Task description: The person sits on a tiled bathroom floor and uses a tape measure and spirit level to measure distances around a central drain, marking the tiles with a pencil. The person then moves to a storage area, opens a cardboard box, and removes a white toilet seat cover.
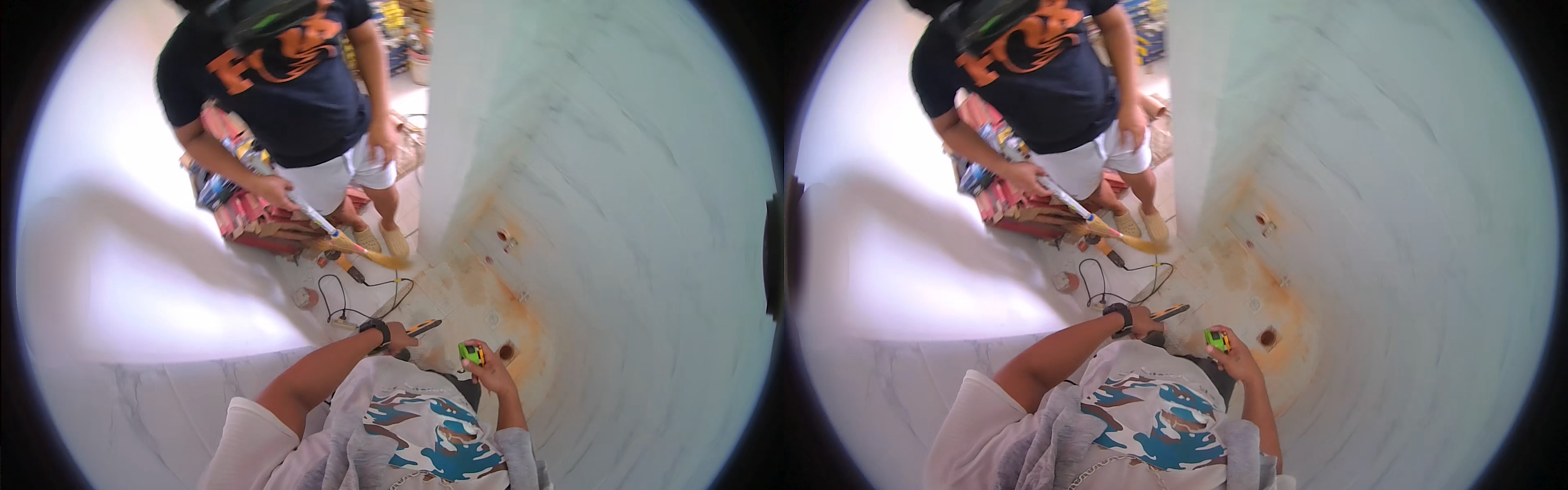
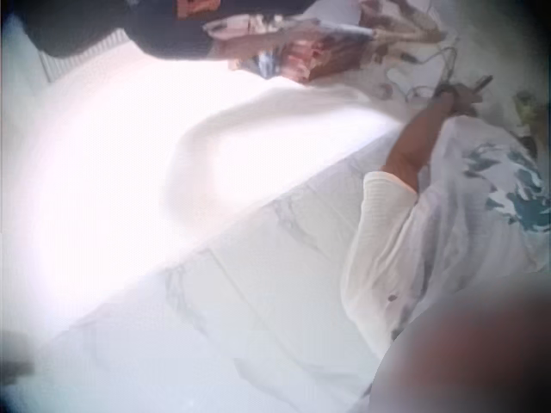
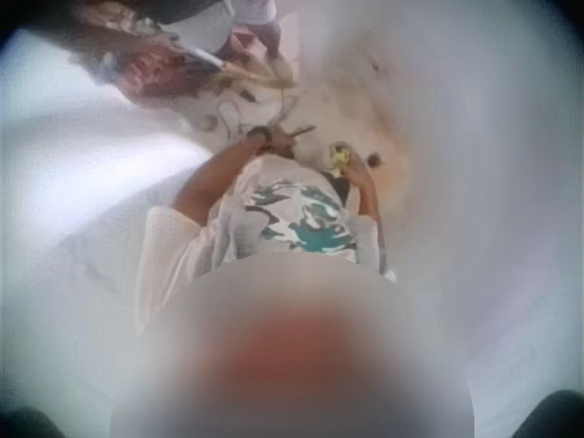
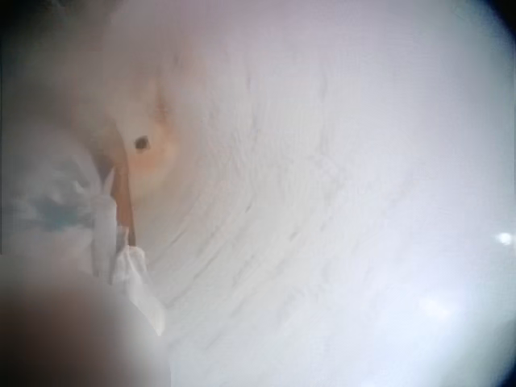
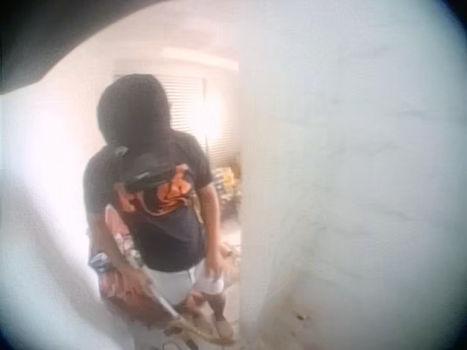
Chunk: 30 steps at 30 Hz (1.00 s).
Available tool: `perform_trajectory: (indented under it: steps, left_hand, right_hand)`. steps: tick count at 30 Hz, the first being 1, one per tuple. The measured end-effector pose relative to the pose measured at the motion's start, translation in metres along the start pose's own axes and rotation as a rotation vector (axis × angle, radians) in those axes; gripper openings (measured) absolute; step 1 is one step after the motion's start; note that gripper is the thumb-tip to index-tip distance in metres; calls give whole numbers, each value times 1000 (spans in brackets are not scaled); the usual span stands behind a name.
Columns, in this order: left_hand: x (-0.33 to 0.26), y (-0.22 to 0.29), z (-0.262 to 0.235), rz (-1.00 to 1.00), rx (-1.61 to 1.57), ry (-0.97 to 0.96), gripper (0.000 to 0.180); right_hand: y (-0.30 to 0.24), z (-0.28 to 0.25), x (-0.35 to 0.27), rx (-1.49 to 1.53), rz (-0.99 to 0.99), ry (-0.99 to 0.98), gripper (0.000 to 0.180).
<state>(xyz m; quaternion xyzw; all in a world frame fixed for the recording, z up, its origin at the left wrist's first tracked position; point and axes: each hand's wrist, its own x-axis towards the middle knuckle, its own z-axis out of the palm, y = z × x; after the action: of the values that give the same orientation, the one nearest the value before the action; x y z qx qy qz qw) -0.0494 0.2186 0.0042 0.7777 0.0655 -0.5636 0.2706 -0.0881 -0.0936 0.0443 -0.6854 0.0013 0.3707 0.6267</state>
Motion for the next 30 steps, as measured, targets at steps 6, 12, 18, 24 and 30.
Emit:
perform_trajectory:
  steps: [6, 12, 18, 24, 30]
  left_hand:
    - [-6, -21, 21, 14, -732, 68, 44]
    - [-36, -60, 50, -193, -1206, 232, 35]
    - [-90, -128, 82, 15, -1854, 601, 42]
    - [-135, -118, 87, 303, -2260, 784, 52]
    - [-117, -141, 69, 605, -2322, 678, 48]
  right_hand:
    - [-20, 30, 41, -9, -64, -185, 53]
    - [-55, 69, 83, -75, -5, -548, 59]
    - [-109, 163, 135, -323, -10, -689, 88]
    - [-124, 237, 163, -527, -113, -776, 99]
    - [-123, 282, 175, -653, -219, -818, 94]
